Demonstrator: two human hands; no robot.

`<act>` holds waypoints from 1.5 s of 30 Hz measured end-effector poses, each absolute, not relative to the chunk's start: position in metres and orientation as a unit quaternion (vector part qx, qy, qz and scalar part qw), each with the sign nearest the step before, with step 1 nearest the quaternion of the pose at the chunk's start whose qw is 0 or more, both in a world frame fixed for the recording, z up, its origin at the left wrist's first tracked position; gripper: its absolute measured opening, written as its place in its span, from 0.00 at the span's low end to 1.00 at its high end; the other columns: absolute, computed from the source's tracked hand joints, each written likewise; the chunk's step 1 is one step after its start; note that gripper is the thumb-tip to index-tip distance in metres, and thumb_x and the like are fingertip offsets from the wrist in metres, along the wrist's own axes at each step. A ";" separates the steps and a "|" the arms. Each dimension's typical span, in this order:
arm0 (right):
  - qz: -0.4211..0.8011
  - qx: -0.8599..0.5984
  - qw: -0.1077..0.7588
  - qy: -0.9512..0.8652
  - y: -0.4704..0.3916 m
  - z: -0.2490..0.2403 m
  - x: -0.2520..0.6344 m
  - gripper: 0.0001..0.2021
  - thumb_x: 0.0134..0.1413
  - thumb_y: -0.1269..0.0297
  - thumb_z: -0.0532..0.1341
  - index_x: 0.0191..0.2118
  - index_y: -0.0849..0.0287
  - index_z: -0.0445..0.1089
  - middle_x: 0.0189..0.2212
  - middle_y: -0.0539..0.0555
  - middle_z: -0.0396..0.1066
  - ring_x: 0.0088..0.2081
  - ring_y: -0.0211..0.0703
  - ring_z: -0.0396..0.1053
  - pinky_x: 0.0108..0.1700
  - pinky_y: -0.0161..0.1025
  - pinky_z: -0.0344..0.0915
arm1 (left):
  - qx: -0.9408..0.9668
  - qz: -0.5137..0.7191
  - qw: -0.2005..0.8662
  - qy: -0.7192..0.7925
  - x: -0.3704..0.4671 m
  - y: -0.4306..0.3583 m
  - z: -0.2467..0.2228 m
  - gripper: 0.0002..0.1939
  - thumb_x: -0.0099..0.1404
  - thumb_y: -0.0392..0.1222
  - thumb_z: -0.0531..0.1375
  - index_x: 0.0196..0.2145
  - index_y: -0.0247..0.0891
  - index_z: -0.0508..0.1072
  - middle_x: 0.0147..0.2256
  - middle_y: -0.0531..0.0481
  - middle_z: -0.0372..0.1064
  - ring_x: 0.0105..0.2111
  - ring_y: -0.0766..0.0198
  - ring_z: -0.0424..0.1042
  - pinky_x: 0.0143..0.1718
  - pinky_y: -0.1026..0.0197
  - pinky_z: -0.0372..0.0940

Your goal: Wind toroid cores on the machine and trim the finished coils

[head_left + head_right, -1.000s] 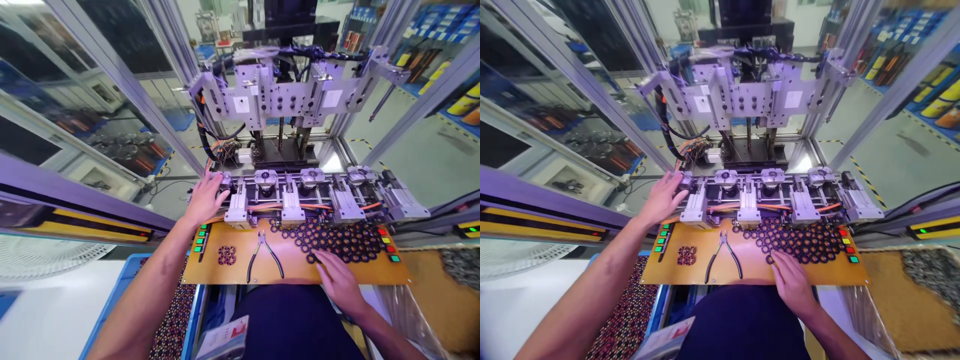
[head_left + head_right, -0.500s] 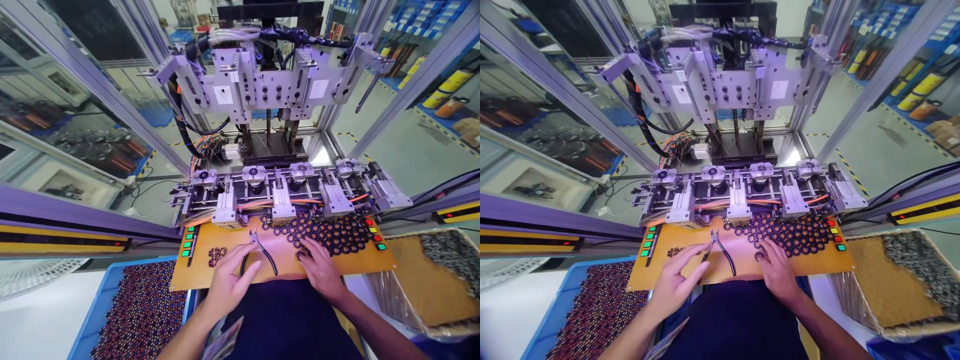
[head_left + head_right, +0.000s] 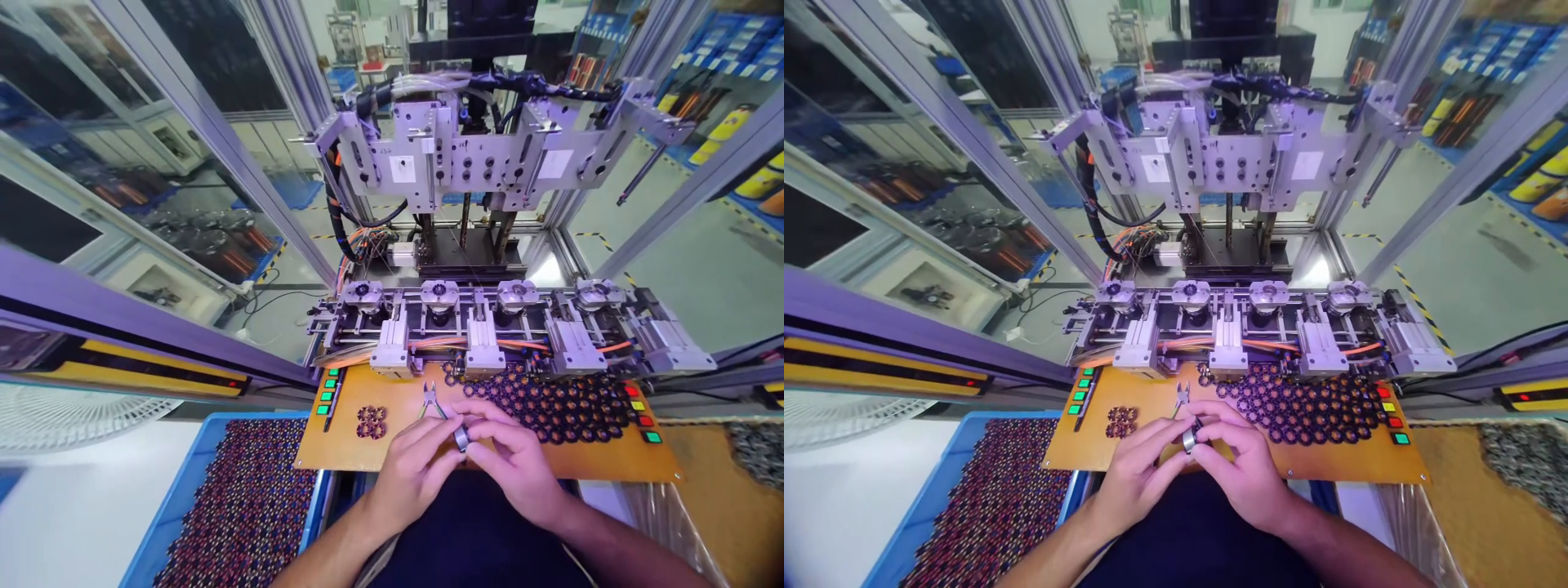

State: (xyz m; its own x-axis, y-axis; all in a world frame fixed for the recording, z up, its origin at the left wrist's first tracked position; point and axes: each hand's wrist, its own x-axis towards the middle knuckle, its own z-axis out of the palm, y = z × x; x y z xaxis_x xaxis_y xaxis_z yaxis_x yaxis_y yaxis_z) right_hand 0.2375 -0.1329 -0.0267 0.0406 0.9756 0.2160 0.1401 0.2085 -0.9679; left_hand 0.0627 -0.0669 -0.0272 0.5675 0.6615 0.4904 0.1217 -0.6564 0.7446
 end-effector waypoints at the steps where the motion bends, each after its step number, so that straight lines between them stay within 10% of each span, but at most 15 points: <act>1: 0.395 -0.486 0.522 -0.579 -0.128 -0.022 0.243 0.04 0.62 0.68 0.62 0.37 0.57 0.75 0.52 0.58 0.72 0.53 0.46 0.71 0.57 0.44 0.68 | 0.820 0.399 0.333 0.241 0.061 -0.066 -0.028 0.22 0.64 0.34 0.63 0.56 0.40 0.72 0.40 0.44 0.79 0.38 0.61 0.79 0.42 0.62 0.74; 10: 0.056 -0.563 0.383 -0.730 -0.005 0.023 0.401 0.08 0.60 0.70 0.60 0.35 0.61 0.78 0.43 0.60 0.76 0.45 0.48 0.74 0.51 0.49 0.71 | 0.807 0.377 0.282 0.356 0.028 -0.053 -0.053 0.18 0.62 0.39 0.65 0.51 0.40 0.74 0.40 0.47 0.81 0.34 0.61 0.81 0.39 0.64 0.76; 32: 0.026 -0.568 0.132 -0.812 0.046 0.015 0.426 0.09 0.56 0.76 0.60 0.32 0.64 0.79 0.39 0.59 0.76 0.40 0.49 0.73 0.44 0.45 0.70 | 0.777 0.318 0.340 0.424 0.010 -0.049 -0.079 0.13 0.61 0.41 0.65 0.45 0.41 0.78 0.41 0.47 0.82 0.37 0.58 0.82 0.41 0.63 0.77; 45: -0.011 -0.588 0.106 -0.802 0.010 -0.005 0.431 0.23 0.51 0.82 0.59 0.52 0.59 0.75 0.58 0.56 0.69 0.61 0.59 0.63 0.59 0.59 0.64 | 0.766 0.333 0.335 0.437 0.021 -0.053 -0.074 0.12 0.61 0.45 0.64 0.41 0.39 0.80 0.37 0.45 0.82 0.33 0.57 0.82 0.38 0.60 0.77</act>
State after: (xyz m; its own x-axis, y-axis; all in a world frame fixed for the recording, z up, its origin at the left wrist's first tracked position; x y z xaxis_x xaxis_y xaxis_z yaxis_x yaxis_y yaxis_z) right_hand 0.4312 0.0099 -0.0045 -0.2869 0.9404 0.1828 0.9451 0.3090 -0.1064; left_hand 0.0210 -0.0529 -0.0743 0.3964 0.8919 0.2179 0.4455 -0.3944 0.8037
